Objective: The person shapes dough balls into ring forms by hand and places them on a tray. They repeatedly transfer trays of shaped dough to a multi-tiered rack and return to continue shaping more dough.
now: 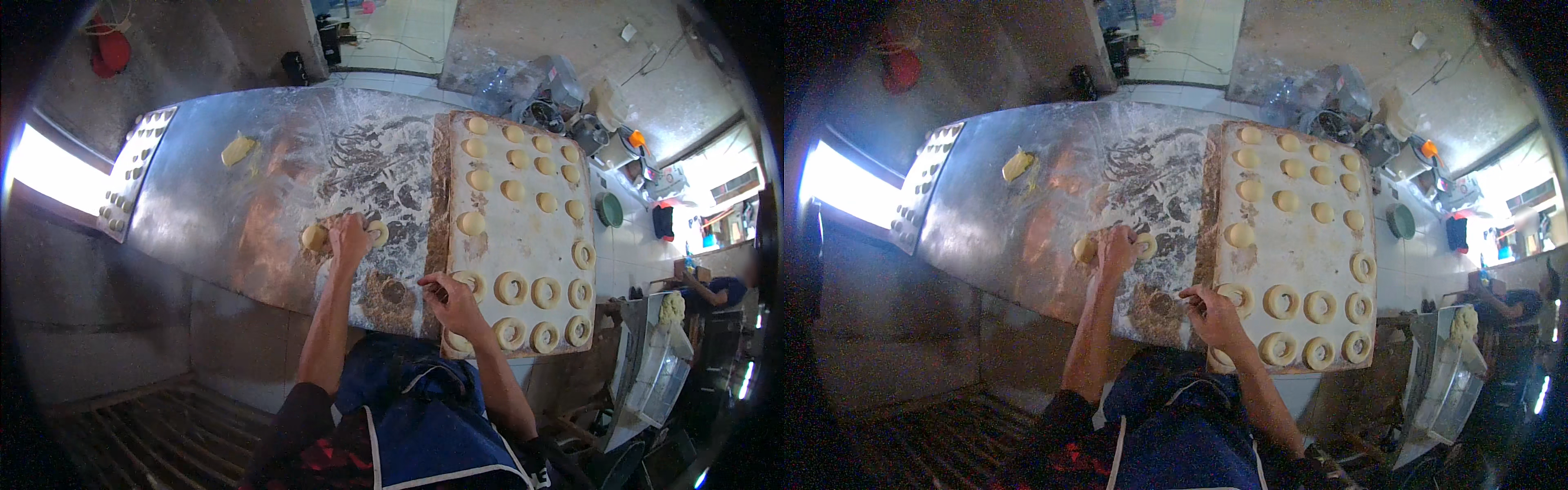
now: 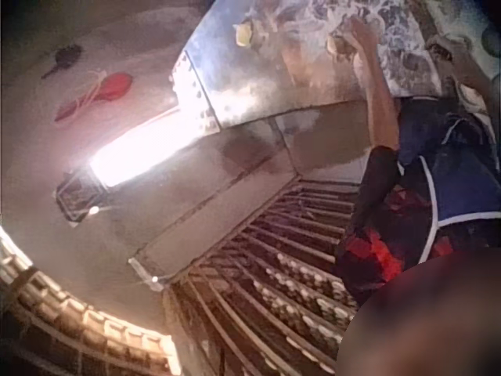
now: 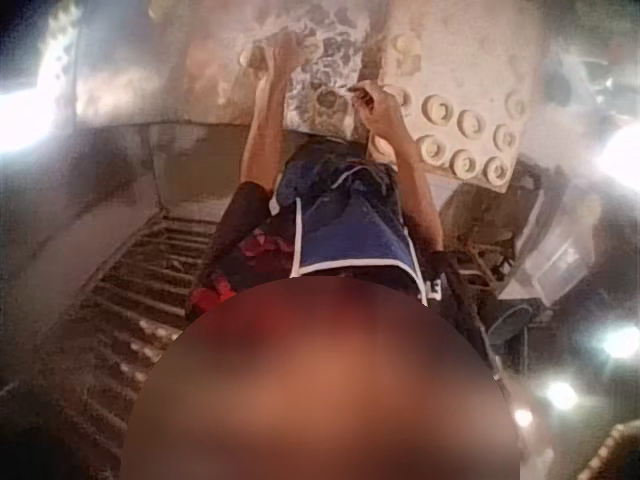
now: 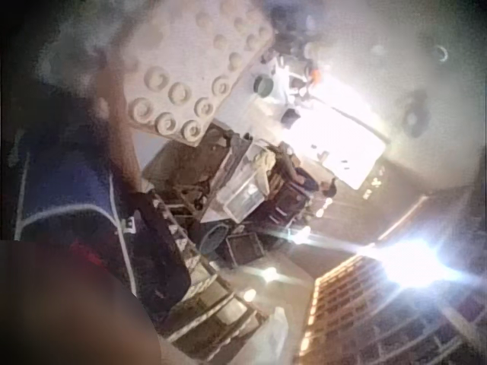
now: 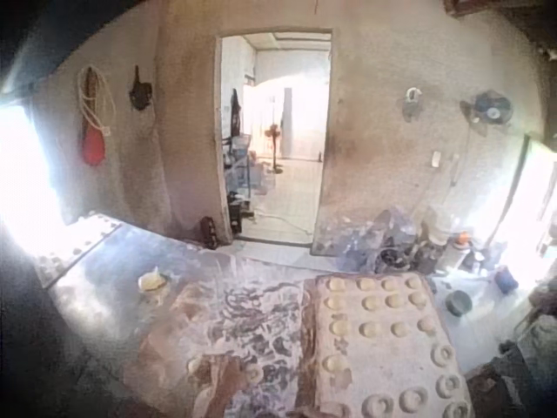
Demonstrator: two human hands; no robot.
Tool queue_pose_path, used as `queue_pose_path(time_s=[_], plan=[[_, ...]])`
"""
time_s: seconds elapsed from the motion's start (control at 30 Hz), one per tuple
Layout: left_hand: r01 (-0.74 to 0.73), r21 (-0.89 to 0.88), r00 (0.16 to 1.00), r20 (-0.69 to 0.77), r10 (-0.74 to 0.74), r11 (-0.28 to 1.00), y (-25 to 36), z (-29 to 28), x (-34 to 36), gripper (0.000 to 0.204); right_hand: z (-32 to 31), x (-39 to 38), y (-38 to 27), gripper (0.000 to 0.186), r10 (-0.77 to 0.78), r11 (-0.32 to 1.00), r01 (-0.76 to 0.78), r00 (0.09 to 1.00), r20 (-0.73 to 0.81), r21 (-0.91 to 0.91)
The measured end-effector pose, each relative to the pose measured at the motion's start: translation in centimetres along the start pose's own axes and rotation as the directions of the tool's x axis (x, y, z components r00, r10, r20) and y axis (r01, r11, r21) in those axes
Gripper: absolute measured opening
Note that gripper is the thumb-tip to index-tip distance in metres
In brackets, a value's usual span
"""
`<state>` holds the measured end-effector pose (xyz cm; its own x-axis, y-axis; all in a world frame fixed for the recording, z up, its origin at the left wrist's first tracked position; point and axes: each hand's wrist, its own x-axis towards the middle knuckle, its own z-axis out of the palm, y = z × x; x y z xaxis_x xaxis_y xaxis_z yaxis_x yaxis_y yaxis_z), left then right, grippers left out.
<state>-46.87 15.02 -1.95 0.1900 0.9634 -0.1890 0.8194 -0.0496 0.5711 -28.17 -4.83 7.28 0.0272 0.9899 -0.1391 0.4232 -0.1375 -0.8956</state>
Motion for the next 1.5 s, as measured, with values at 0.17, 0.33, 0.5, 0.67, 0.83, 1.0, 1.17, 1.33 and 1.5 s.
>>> queue_pose_path(time_s=[0.17, 0.33, 0.5, 0.67, 0.83, 1.0, 1.17, 1.33, 1.5], plan=[[-0.301, 0.061, 0.872, -0.386, 0.301, 0.952, 0.1, 3.4, 3.1, 0.028, 3.2, 0.6, -0.5, 0.020, 0.040, 0.999, -0.039, 0.998, -0.049, 0.019], [-0.323, 0.012, 0.946, 0.009, 0.323, 0.946, 1.0, 1.5, 3.3, 0.031, 5.0, 1.7, -0.1, 0.020, 0.022, 0.999, -0.017, 0.992, -0.124, 0.048], [-0.194, -0.601, 0.910, 0.184, 0.371, 0.775, 2.5, -2.4, -2.1, 0.033, 5.4, 5.8, 0.9, 0.035, 0.045, 0.991, 0.017, 0.891, -0.452, 0.133], [-0.058, -0.738, 0.911, 0.236, 0.337, 0.672, 3.0, -4.0, -5.7, 0.026, 4.9, 7.4, 0.1, 0.043, 0.065, 0.968, 0.007, 0.958, -0.279, 0.250], [-0.287, -0.665, 0.860, 0.138, 0.492, 0.690, 2.6, -4.7, -6.3, 0.025, 5.5, 7.1, -1.9, 0.051, 0.158, 0.914, -0.027, 0.943, -0.293, 0.404], [0.002, -0.930, 0.902, 0.160, 0.400, 0.368, 3.1, -4.0, -7.0, 0.037, 5.3, 6.5, -2.7, 0.053, 0.043, 0.937, 0.075, 0.945, -0.324, 0.340], [0.368, -0.930, 0.848, 0.343, 0.405, 0.016, 4.7, -2.7, -8.1, 0.050, 2.5, 6.3, -2.5, 0.028, 0.067, 0.706, 0.038, 0.990, -0.121, 0.708], [0.339, -0.921, 0.858, 0.220, 0.464, -0.191, 7.4, -1.3, -7.7, 0.037, 0.4, 6.9, -2.1, 0.040, 0.401, 0.769, -0.153, 0.872, -0.282, 0.620], [-0.040, -0.959, 0.887, 0.095, 0.451, 0.279, 10.0, 1.9, -7.1, 0.013, -2.2, 4.7, -1.3, 0.055, 0.307, 0.672, 0.047, 0.890, -0.336, 0.739]])
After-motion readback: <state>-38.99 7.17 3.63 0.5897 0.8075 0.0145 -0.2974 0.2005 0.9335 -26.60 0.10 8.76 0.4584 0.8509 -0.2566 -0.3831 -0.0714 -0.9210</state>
